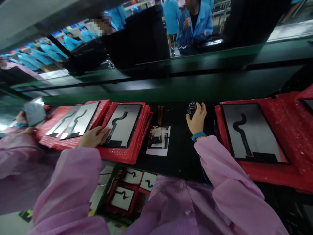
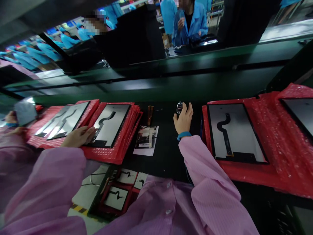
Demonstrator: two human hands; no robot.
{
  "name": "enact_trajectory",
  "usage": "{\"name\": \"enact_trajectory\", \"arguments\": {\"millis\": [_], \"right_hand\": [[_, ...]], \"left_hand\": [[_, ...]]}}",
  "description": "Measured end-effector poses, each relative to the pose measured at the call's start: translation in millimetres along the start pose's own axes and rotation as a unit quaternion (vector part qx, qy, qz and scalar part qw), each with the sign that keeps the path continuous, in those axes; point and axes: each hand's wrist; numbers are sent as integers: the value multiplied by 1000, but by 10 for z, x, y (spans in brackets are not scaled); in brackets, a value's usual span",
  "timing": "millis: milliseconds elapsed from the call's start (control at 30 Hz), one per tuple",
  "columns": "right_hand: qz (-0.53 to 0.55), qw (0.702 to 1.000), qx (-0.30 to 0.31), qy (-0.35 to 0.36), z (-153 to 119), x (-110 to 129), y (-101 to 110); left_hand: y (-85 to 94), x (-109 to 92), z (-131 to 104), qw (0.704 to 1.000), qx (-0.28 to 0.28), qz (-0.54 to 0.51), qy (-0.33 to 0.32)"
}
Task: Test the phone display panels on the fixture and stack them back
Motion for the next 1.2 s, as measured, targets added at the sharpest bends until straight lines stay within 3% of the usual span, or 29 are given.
{"name": "enact_trajectory", "arguments": {"millis": [100,200,300,367,500,600,667,767,967,1100,1200], "right_hand": [[-4,999,42,0,62,-21,-48],[-23,998,65,12,102,-9,-73],[-48,996,73,21,118,8,-79],[-54,996,66,19,119,14,-82],[-56,997,60,16,122,6,-94],[-62,996,62,19,133,-18,-102],[-59,997,51,13,135,-39,-103],[-44,999,24,-4,125,-69,-104],[-14,1000,8,-9,124,-102,-110],[-22,1000,21,-9,135,-85,-87],[-43,998,44,0,141,-59,-73]], "left_hand": [[16,126,57,990,20,128,-61],[44,272,24,979,-8,181,-93],[88,311,-167,968,-141,138,-153],[116,259,-372,942,-231,81,-230],[131,77,-805,888,-281,-18,-364],[100,-52,-1081,854,-296,-61,-423],[45,-137,-1270,846,-283,-79,-446],[-133,-272,-1597,836,-193,-110,-502],[-773,-537,-2224,812,-20,-171,-557],[-1069,-653,-2454,813,60,-171,-554],[-1149,-681,-2537,814,70,-161,-554]]}}
Point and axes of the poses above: each hand's wrist, its own z-axis towards the middle knuckle, its own y-axis out of the back of the hand, x = y × z, and after that the axes turned 15 degrees about -x, right-handed
